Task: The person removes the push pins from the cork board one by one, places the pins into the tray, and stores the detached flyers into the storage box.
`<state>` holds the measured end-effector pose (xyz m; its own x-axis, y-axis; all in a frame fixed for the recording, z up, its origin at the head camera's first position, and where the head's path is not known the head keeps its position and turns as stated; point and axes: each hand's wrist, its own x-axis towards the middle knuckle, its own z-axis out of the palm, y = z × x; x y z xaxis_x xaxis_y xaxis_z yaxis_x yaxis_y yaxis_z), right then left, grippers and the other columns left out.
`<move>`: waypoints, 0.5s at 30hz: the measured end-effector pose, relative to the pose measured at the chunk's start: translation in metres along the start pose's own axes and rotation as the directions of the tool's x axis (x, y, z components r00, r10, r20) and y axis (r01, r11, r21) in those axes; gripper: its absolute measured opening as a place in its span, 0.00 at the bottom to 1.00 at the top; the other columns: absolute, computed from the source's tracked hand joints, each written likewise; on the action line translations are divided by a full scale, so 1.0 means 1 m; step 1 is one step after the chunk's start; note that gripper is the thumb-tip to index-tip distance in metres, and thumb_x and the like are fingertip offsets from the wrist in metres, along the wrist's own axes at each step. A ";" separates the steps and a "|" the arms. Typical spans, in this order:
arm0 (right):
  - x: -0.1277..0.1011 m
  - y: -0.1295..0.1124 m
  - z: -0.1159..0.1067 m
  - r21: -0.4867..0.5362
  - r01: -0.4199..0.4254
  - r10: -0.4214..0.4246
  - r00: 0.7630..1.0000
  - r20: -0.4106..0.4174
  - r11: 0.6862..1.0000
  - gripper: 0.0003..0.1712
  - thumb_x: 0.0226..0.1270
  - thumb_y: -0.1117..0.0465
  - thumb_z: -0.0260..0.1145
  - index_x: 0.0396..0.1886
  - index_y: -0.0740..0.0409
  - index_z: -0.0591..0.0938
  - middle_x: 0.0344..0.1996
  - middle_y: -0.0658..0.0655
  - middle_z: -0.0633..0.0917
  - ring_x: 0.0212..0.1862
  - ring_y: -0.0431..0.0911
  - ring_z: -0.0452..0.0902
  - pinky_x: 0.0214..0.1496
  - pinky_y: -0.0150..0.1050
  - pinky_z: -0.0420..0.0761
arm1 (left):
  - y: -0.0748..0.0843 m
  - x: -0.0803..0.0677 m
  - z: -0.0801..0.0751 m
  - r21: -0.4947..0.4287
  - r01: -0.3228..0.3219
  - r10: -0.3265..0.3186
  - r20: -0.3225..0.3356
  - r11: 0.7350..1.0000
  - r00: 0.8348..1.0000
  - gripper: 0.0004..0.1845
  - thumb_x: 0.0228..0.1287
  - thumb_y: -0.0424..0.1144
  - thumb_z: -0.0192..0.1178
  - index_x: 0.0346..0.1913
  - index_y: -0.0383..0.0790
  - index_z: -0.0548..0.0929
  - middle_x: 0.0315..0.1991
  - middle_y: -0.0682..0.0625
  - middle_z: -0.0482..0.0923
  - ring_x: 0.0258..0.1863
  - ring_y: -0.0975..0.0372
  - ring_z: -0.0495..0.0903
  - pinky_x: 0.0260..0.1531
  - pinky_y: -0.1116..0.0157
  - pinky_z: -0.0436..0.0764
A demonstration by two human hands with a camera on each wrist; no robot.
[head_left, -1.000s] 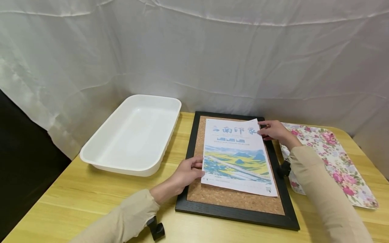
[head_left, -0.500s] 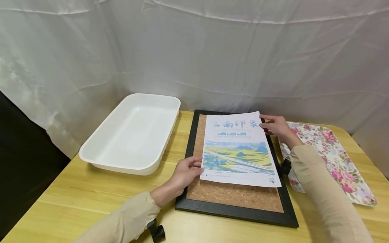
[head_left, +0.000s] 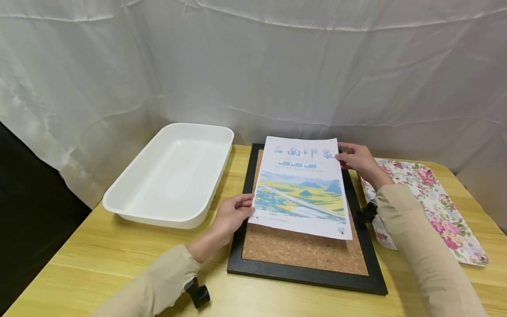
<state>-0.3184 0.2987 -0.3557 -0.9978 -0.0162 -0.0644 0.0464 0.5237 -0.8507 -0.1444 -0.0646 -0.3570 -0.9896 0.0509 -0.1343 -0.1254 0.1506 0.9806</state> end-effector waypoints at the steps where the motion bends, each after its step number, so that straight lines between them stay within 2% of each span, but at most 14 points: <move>1: -0.007 -0.011 0.001 0.002 -0.007 0.007 1.000 0.003 1.000 0.36 0.71 0.54 0.61 0.75 0.59 0.61 0.54 0.69 0.74 0.47 0.55 0.75 0.53 0.47 0.79 | 0.002 0.001 -0.002 0.002 0.001 -0.001 -0.003 1.000 1.000 0.20 0.63 0.25 0.58 0.59 0.30 0.78 0.45 0.42 0.79 0.43 0.56 0.78 0.42 0.65 0.80; 3: -0.021 -0.034 0.004 0.004 -0.039 0.039 0.999 0.000 0.999 0.34 0.72 0.58 0.59 0.74 0.60 0.61 0.54 0.69 0.75 0.46 0.53 0.76 0.56 0.52 0.77 | 0.007 0.003 -0.007 0.003 -0.003 0.003 -0.005 1.000 1.000 0.20 0.63 0.25 0.58 0.59 0.30 0.79 0.45 0.41 0.80 0.44 0.56 0.79 0.44 0.64 0.80; 6: -0.019 -0.039 0.005 0.008 -0.030 0.031 1.000 -0.008 1.000 0.34 0.72 0.57 0.59 0.74 0.60 0.62 0.53 0.67 0.76 0.44 0.51 0.76 0.55 0.51 0.77 | 0.012 0.004 -0.014 -0.003 -0.005 0.005 0.012 1.000 1.000 0.20 0.63 0.24 0.58 0.58 0.29 0.78 0.46 0.40 0.80 0.45 0.55 0.79 0.46 0.63 0.80; 10: -0.019 -0.048 0.006 0.037 -0.006 0.006 1.000 0.011 0.999 0.34 0.73 0.58 0.59 0.74 0.60 0.61 0.56 0.68 0.74 0.44 0.50 0.76 0.57 0.51 0.76 | 0.017 0.004 -0.025 -0.011 0.004 -0.003 0.055 1.000 0.998 0.20 0.64 0.23 0.57 0.60 0.28 0.77 0.48 0.39 0.78 0.47 0.54 0.78 0.47 0.63 0.80; 15: -0.018 -0.062 0.010 0.078 -0.020 0.019 1.000 0.017 0.997 0.34 0.73 0.59 0.59 0.75 0.59 0.60 0.57 0.69 0.75 0.45 0.48 0.77 0.59 0.51 0.75 | 0.023 0.003 -0.036 -0.007 0.019 -0.018 0.079 1.000 0.997 0.22 0.65 0.24 0.57 0.62 0.29 0.75 0.49 0.38 0.76 0.48 0.53 0.77 0.48 0.63 0.79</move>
<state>-0.3024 0.2579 -0.3074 -0.9958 -0.0210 -0.0891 0.0698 0.4557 -0.8874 -0.1528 -0.0961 -0.3296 -0.9785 0.1263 -0.1629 -0.1443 0.1449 0.9789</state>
